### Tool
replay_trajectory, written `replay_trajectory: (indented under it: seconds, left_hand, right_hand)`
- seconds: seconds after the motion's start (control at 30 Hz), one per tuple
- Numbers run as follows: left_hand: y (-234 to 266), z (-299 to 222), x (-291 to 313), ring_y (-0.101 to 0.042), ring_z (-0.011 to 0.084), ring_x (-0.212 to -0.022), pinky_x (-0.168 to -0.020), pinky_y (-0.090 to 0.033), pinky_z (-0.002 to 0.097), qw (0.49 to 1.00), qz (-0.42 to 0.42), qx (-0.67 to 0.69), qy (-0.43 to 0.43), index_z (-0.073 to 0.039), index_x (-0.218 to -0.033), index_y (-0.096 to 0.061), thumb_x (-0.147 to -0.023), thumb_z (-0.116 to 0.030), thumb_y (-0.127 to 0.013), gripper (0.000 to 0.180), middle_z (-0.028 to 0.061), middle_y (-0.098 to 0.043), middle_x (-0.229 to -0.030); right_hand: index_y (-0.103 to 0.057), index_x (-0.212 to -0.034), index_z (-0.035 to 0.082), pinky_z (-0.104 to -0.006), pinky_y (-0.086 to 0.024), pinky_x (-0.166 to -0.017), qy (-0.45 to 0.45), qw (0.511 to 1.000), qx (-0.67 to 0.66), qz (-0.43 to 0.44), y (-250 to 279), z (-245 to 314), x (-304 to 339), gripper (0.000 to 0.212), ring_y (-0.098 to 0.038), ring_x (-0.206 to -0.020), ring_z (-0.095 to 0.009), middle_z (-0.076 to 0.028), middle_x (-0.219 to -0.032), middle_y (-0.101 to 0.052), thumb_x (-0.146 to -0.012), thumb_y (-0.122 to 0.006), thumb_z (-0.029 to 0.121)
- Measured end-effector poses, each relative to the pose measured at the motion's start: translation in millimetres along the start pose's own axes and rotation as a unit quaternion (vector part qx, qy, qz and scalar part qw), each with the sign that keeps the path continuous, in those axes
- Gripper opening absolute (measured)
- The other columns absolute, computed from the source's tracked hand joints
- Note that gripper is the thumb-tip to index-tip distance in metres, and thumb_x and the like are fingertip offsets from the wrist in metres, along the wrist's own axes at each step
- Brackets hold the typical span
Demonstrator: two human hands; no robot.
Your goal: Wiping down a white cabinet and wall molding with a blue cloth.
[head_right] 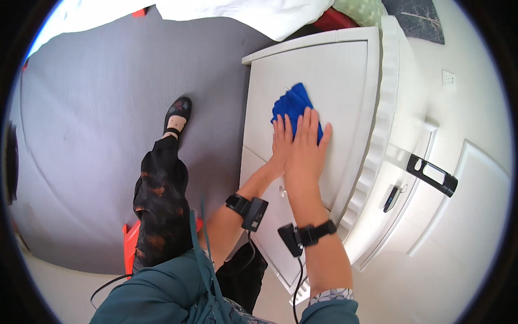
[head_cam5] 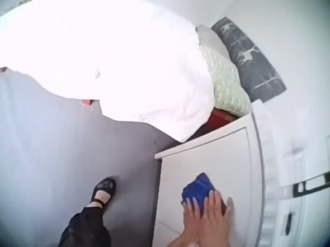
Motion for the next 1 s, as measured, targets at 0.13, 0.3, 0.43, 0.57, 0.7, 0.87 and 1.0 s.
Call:
replay_trajectory:
  seconds: [0.13, 0.3, 0.43, 0.57, 0.7, 0.87, 1.0]
  left_hand:
    - [23, -65, 0, 0.012, 0.0507, -0.145, -0.109, -0.002, 0.0682, 0.998, 0.015, 0.058, -0.037, -0.009, -0.156, -0.004, -0.093, -0.039, -0.053, 0.086, 0.0292, 0.011, -0.158]
    - [72, -108, -55, 0.007, 0.0454, -0.147, -0.111, -0.002, 0.0661, 0.994, -0.032, 0.073, -0.077, -0.009, -0.156, -0.007, -0.097, -0.033, -0.046, 0.075, 0.0262, 0.006, -0.159]
    - [84, -81, -110, 0.002, 0.0424, -0.148, -0.112, -0.004, 0.0642, 0.994, -0.068, 0.063, -0.051, -0.009, -0.156, -0.007, -0.101, -0.034, -0.037, 0.068, 0.0231, 0.001, -0.161]
    - [78, -21, -127, 0.003, 0.0402, -0.149, -0.112, -0.004, 0.0636, 0.997, -0.071, 0.041, 0.002, -0.013, -0.157, -0.003, -0.103, -0.037, -0.031, 0.065, 0.0199, 0.002, -0.162]
    - [58, 44, -106, 0.005, 0.0398, -0.149, -0.112, -0.004, 0.064, 0.986, -0.059, 0.101, 0.118, -0.015, -0.157, 0.001, -0.103, -0.042, -0.027, 0.066, 0.0191, 0.004, -0.162]
    - [35, 72, -75, 0.007, 0.0395, -0.149, -0.111, -0.004, 0.0655, 0.977, -0.049, 0.124, 0.167, -0.016, -0.157, 0.004, -0.103, -0.044, -0.025, 0.067, 0.0187, 0.008, -0.161]
    - [37, 57, -78, 0.006, 0.0404, -0.148, -0.111, -0.002, 0.0648, 0.992, -0.085, -0.005, 0.096, -0.015, -0.157, -0.003, -0.102, -0.041, -0.032, 0.067, 0.0204, 0.005, -0.161]
  right_hand:
    - [-0.027, -0.152, 0.003, -0.0578, -0.001, -0.117, -0.05, 0.998, 0.002, 0.024, 17, -38, 22, 0.063, -0.006, -0.15, -0.031, -0.014, -0.161, -0.016, -0.095, -0.042, 0.027]
    - [-0.029, -0.15, -0.001, -0.0545, -0.002, -0.119, -0.025, 0.997, 0.063, -0.022, 75, -77, -16, 0.062, -0.009, -0.149, -0.031, -0.017, -0.159, -0.02, -0.095, -0.041, 0.025]
    - [-0.031, -0.149, 0.0, -0.0499, -0.003, -0.12, 0.045, 0.993, 0.015, -0.107, 78, -85, -72, 0.063, -0.011, -0.149, -0.031, -0.016, -0.159, -0.022, -0.095, -0.04, 0.03]
    - [-0.033, -0.148, -0.002, -0.0495, -0.002, -0.12, 0.068, 0.989, 0.009, -0.13, 61, -46, -110, 0.061, -0.011, -0.149, -0.031, -0.02, -0.158, -0.022, -0.095, -0.039, 0.027]
    - [-0.026, -0.152, 0.003, -0.0515, 0.0, -0.12, 0.107, 0.988, 0.095, -0.05, 28, 3, -115, 0.062, -0.007, -0.15, -0.031, -0.017, -0.16, -0.018, -0.096, -0.037, 0.029]
    - [-0.025, -0.153, 0.005, -0.0562, 0.002, -0.118, 0.144, 0.982, 0.122, 0.015, 1, 29, -98, 0.063, -0.005, -0.15, -0.032, -0.015, -0.161, -0.016, -0.097, -0.035, 0.032]
    - [-0.028, -0.151, 0.002, -0.0567, 0.001, -0.118, 0.13, 0.985, 0.112, 0.01, 13, 20, -92, 0.061, -0.006, -0.15, -0.033, -0.016, -0.16, -0.018, -0.098, -0.036, 0.031]
Point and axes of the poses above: each hand's wrist, its own x-axis away from the middle knuckle, its own y-axis out of the back of the hand, z = x × y, the point moved 10 cm from there along -x, towards the middle knuckle
